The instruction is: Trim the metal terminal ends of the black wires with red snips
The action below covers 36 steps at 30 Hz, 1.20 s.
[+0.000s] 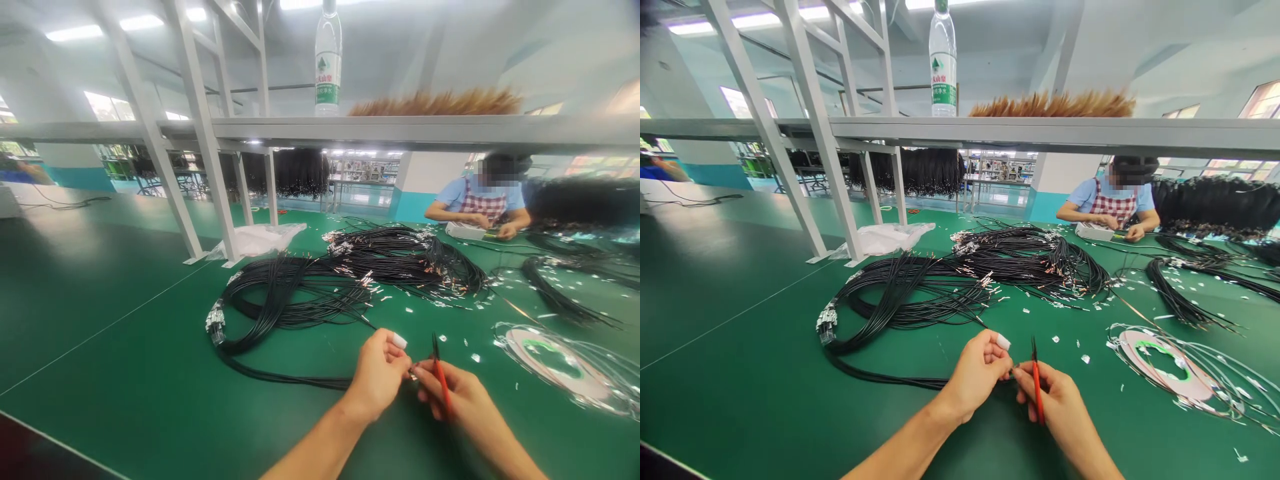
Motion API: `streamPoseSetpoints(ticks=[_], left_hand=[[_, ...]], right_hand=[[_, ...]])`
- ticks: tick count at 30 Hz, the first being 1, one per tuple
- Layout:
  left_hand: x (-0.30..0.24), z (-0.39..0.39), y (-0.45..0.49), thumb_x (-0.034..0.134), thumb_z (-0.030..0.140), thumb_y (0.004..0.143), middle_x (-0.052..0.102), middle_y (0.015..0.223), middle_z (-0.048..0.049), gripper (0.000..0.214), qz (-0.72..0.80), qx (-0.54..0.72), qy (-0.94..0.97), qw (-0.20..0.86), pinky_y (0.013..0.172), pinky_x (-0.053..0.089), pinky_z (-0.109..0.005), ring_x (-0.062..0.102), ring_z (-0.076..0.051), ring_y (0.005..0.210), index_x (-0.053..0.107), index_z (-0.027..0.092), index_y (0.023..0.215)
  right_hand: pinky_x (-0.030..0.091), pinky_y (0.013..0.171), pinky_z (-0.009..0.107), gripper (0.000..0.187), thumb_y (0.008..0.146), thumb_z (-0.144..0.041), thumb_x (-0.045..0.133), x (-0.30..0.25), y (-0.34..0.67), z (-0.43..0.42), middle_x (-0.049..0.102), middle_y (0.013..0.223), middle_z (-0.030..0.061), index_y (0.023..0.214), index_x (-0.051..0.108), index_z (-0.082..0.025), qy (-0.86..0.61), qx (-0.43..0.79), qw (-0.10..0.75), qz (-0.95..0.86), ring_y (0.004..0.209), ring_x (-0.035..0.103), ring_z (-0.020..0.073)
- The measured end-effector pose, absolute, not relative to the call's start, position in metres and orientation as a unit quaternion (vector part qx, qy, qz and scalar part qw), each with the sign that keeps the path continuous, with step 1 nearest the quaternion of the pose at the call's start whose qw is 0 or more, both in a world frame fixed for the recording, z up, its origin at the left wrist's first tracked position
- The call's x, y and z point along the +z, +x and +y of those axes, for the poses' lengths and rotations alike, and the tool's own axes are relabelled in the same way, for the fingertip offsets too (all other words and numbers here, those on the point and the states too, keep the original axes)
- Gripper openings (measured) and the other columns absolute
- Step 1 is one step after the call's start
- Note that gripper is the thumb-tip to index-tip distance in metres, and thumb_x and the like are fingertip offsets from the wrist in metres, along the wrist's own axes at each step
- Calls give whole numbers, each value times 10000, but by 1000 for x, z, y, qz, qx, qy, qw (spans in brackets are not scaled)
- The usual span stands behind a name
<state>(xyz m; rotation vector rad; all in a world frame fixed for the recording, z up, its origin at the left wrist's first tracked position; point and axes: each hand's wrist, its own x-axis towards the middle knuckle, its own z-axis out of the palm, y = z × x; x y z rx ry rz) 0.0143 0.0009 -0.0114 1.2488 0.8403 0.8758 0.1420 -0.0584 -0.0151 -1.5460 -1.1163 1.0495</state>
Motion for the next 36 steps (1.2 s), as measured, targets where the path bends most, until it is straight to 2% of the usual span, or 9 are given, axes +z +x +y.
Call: streamPoseSetpoints(ticks=[6,12,14,16,19,21,26,32,36], left_hand=[[-4,-4,10,547,35,671,528,654,31,186,369,311,585,651,529,403,-220,525,-87,532,508,152,809],[-8,-7,10,533,20,651,534,641,30,180,361,269,646,616,515,395,-222,513,-86,507,509,160,761],[-6,-7,10,531,15,641,539,648,28,182,353,251,649,626,514,396,-220,511,-81,500,511,157,754],[-3,-7,8,536,14,635,536,638,33,192,343,225,639,650,512,397,-218,506,-77,487,516,153,766],[4,-9,4,552,22,630,525,603,44,205,329,183,627,682,520,406,-222,506,-79,474,517,150,787],[7,-14,0,557,30,627,531,588,42,211,322,168,635,682,540,419,-230,517,-87,488,521,151,797],[12,-34,-16,562,50,629,550,588,41,216,290,166,645,688,561,421,-228,527,-89,519,527,157,813],[17,-53,-33,582,45,634,554,604,46,227,280,138,615,724,533,405,-207,522,-68,497,519,149,826],[17,-58,-38,588,36,631,544,610,53,224,285,126,612,727,530,410,-210,520,-62,484,522,149,812]], right_hand=[[218,365,234,511,679,-681,571,-6,188,-79,463,384,-21,519,427,-218,-709,373,295,-522,326,363,113],[112,422,254,516,642,-471,688,-1,199,-99,304,391,-46,413,308,-210,-736,262,169,-601,427,187,92],[101,412,248,526,651,-414,686,2,195,-100,273,382,-54,404,268,-210,-735,264,136,-609,422,155,85],[129,376,235,504,677,-410,656,6,191,-99,301,352,-49,410,274,-220,-735,314,98,-593,360,199,79],[206,334,220,432,712,-442,611,10,187,-101,391,366,-27,449,343,-229,-707,424,76,-560,325,367,115],[221,332,207,407,720,-438,597,12,185,-105,404,393,-28,471,354,-227,-679,462,75,-566,352,409,120],[215,328,187,346,745,-328,558,15,181,-118,407,393,-46,485,362,-211,-650,465,24,-600,342,359,83],[130,380,215,333,718,-238,569,21,170,-130,266,428,-81,491,330,-194,-615,447,-9,-650,407,239,60],[120,399,238,322,699,-209,563,26,160,-134,246,446,-78,485,323,-193,-601,442,-28,-665,432,220,72]])
